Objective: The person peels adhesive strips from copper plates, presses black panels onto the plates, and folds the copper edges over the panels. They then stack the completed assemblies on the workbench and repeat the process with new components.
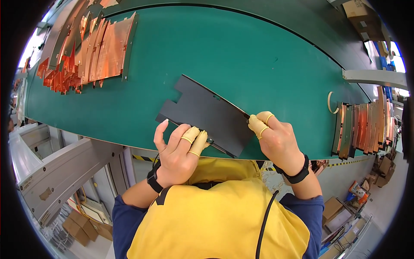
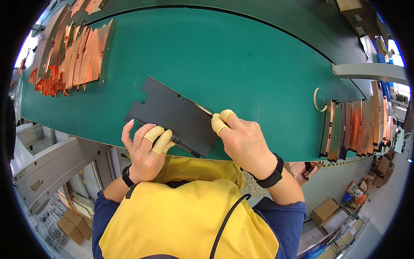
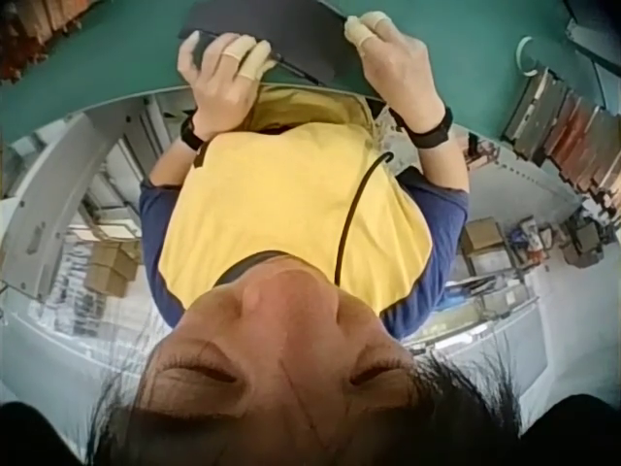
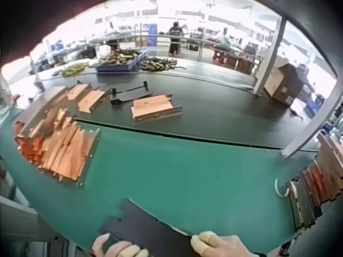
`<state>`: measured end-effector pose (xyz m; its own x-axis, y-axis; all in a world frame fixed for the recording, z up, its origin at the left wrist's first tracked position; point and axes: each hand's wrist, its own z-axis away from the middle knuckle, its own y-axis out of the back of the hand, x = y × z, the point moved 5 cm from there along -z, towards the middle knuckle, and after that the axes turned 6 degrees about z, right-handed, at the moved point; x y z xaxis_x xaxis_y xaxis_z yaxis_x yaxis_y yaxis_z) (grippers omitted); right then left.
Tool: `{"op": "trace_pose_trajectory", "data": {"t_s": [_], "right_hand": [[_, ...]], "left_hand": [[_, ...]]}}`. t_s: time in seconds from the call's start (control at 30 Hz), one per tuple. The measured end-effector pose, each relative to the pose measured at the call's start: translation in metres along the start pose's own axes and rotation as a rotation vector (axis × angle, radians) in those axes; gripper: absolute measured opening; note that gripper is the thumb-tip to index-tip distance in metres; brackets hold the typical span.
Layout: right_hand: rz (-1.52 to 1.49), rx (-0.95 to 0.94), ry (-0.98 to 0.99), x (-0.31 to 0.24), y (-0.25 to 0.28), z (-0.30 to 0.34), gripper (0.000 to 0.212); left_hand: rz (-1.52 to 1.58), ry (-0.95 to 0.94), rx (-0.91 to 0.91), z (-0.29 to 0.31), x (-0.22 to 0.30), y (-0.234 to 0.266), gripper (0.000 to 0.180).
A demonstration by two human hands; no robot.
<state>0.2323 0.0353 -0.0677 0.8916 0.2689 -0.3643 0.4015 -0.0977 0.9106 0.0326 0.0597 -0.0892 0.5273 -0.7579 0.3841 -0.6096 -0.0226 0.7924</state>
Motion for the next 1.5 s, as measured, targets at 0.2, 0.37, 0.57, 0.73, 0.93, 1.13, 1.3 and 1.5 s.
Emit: {"op": "trace_pose_trajectory", "data": {"t_s": [0.2, 0.37, 0.57, 0.73, 0.93, 1.13, 1.3, 1.5], "right_hand": [[0.043, -0.009, 0.061, -0.002, -0.002, -0.002, 0.032], [0.051, 0.006, 0.066, -0.003, -0.004, -0.003, 0.033], [0.022, 0.025, 0.051, -0.001, -0.005, 0.001, 0.033], [0.036, 0.004, 0.045, -0.003, -0.005, 0.003, 0.033], [0.062, -0.032, 0.066, -0.006, -0.005, 0.004, 0.033], [0.198, -0.115, 0.147, -0.017, -0.005, 0.01, 0.033], [0.446, -0.181, 0.112, -0.035, -0.003, 0.01, 0.04], [0.227, -0.027, 0.31, -0.047, 0.006, 0.014, 0.049]], "left_hand": [[-0.007, -0.019, -0.016, -0.001, -0.002, -0.001, 0.024], [0.002, -0.02, -0.017, -0.001, -0.004, -0.002, 0.025], [-0.009, -0.023, -0.02, 0.0, -0.003, -0.003, 0.026], [-0.013, -0.023, -0.015, 0.0, -0.002, -0.001, 0.027], [-0.023, -0.119, -0.081, -0.006, -0.002, 0.003, 0.027], [0.06, -0.251, -0.139, -0.012, -0.002, 0.005, 0.027], [0.098, -0.228, -0.137, -0.011, 0.008, 0.014, 0.024], [0.03, -0.224, -0.354, 0.0, 0.035, 0.024, 0.025]]}}
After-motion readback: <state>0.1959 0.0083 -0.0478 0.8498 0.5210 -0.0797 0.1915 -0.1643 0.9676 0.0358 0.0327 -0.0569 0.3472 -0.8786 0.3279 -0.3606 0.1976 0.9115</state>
